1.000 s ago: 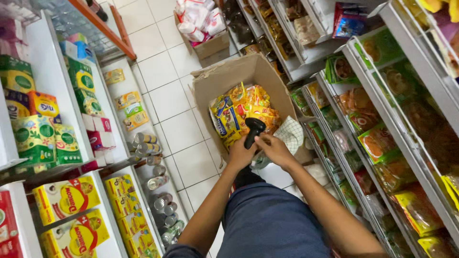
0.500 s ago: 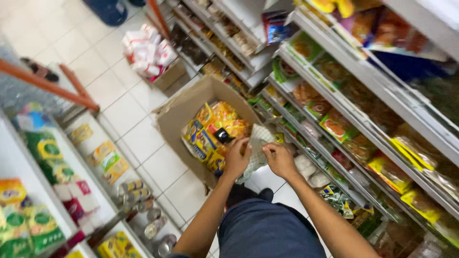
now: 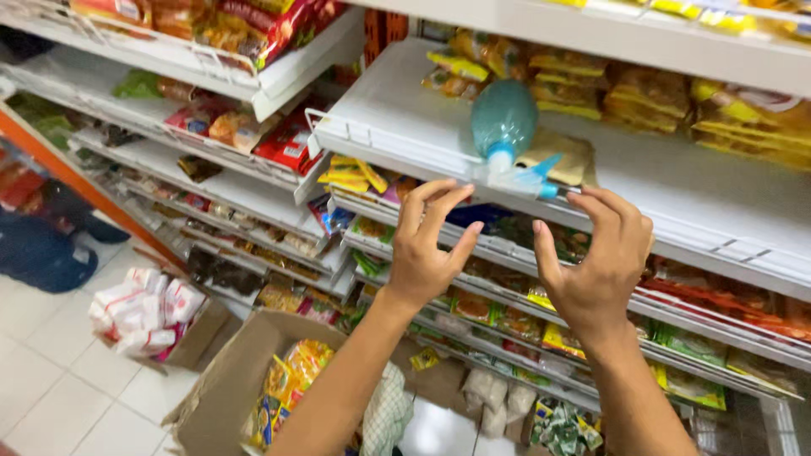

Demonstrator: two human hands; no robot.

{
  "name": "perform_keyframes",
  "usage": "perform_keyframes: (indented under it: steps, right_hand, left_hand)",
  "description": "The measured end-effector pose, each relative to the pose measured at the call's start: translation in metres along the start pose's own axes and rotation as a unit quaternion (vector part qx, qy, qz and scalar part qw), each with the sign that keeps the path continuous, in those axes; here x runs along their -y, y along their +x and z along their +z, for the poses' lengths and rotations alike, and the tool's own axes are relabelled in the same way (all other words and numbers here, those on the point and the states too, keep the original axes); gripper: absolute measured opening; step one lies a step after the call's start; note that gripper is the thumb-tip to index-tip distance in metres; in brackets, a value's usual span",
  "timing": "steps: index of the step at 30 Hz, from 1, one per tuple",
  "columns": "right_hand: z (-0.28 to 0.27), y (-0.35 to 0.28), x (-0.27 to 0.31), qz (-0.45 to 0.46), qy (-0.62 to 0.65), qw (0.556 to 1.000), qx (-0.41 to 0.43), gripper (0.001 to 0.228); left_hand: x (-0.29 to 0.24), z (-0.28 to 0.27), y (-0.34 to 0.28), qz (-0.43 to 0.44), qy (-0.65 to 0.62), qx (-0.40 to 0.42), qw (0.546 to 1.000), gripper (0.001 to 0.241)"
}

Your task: The person uses a handheld barcode scanner to scan several seasoning packets, puts them into a cardboard box, and then uses a spray bottle and a cloth to wipe down an empty shelf.

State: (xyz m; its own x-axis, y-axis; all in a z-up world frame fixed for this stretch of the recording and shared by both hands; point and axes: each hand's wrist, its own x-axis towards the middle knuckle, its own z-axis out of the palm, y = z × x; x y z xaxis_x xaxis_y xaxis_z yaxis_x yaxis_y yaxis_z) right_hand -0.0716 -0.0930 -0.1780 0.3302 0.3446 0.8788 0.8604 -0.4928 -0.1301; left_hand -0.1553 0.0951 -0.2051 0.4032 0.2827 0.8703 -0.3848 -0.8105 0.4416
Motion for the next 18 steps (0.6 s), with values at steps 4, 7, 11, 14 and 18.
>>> perform_keyframes:
  steps: [4,7,11,14,18]
  right_hand:
    - [0.006,0.024,-0.019,0.01,-0.07,0.998,0.005,0.047]
    - [0.019,0.032,-0.029,0.027,-0.077,0.996,0.034,0.03]
    - [0.022,0.037,-0.04,0.03,-0.035,0.997,0.063,0.017]
    - [0.024,0.043,-0.043,0.007,0.073,0.997,-0.022,0.02]
    - [0.02,0.047,-0.037,-0.005,0.109,0.989,-0.099,0.02]
  left_hand:
    - [-0.003,0.023,0.036,0.065,0.071,-0.01,0.995,0.052]
    - [0.011,0.039,0.047,0.044,0.064,0.016,0.997,0.041]
    - [0.025,0.039,0.047,0.043,0.04,-0.022,0.998,0.038]
    - [0.027,0.03,0.055,0.044,0.024,-0.073,0.996,0.033]
    - [0.019,0.013,0.064,0.063,-0.033,-0.145,0.987,0.028]
